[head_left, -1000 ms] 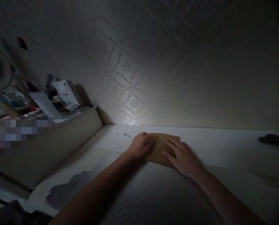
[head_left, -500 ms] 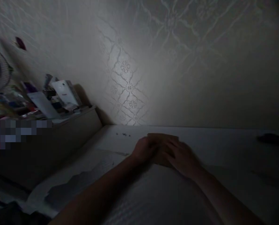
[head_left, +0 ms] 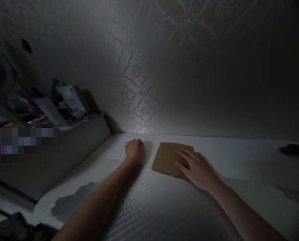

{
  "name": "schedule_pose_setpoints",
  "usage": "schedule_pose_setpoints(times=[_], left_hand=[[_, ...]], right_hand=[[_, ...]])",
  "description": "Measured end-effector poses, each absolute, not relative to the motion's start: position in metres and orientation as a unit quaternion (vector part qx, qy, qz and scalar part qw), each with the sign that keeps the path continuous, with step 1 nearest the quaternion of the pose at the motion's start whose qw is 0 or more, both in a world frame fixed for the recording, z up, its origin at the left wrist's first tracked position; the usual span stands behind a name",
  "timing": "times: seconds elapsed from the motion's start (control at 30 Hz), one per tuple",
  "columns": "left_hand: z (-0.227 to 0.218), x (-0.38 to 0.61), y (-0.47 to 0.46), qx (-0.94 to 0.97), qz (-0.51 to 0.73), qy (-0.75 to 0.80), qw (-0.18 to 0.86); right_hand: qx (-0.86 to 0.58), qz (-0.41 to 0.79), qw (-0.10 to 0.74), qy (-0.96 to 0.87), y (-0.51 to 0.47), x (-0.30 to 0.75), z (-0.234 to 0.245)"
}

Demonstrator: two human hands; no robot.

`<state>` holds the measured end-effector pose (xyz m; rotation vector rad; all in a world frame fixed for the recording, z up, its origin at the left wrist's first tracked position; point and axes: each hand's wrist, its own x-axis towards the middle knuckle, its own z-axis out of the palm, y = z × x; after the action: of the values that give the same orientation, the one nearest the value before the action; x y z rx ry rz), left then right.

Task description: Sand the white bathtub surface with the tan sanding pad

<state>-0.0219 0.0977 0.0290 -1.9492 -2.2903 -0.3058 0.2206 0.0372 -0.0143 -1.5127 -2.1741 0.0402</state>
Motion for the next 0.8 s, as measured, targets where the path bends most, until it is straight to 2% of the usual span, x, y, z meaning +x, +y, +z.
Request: schedule_pose_setpoints(times=[0.17,0.33,0.47,0.8], left_hand=[[0.030,-0.010,0.093,-0.675,-0.131,-0.723,0.068],[0.022,0.020,0.079,-0.816,-0.209,-0.539,-0.008],[0.012,0.041,0.071,-0.878,-0.205,-0.432,-0.025],[0.010,0.046,0.070,-0.860,-0.242,-0.445,-0.055]], right_hand=[[-0.560,0.013,0.237,-0.794,0.036,0.220,-0.013],[-0.556,0.011,0.228,-0.799,0.037,0.220,-0.012],[-0.556,0.017,0.224,-0.800,0.038,0.220,-0.012],[-0.554,0.015,0.227,-0.801,0.038,0.221,-0.014]])
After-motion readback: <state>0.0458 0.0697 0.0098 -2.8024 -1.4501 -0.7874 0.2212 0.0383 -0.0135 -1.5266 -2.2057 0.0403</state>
